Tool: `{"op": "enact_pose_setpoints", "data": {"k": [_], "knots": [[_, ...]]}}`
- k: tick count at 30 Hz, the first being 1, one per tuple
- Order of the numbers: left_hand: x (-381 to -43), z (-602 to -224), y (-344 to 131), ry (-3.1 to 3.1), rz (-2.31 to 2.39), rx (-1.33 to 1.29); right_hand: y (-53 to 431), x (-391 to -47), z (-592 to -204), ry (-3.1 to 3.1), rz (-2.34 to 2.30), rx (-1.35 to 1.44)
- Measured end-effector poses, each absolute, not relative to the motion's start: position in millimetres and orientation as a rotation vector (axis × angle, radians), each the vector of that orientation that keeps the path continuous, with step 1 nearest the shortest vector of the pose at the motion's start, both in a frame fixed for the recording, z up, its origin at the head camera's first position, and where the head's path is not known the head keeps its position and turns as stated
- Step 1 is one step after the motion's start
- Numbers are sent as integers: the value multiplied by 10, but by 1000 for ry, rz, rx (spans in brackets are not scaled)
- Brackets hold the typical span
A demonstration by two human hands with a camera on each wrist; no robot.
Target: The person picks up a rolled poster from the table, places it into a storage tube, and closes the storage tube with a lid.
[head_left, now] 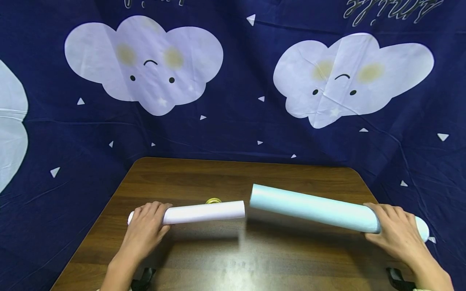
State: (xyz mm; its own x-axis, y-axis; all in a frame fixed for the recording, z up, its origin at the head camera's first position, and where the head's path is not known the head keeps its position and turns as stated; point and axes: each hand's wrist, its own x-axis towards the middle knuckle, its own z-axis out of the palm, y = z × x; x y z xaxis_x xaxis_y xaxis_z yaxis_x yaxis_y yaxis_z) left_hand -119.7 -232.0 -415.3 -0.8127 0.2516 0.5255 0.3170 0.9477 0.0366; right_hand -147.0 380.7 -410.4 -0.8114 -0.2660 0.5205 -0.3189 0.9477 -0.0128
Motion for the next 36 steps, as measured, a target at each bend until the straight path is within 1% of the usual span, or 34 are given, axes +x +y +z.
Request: {"op": "enact_pose_setpoints", "data": {"k": [24,36], "knots": [[-1252,-4082,-2345,-2528,-143,-422,3778,-1416,-4067,-2512,136,518],[-1291,-4082,-2307,-2524,-145,-440,3738,-1409,-4072,-2508,123,526]]}}
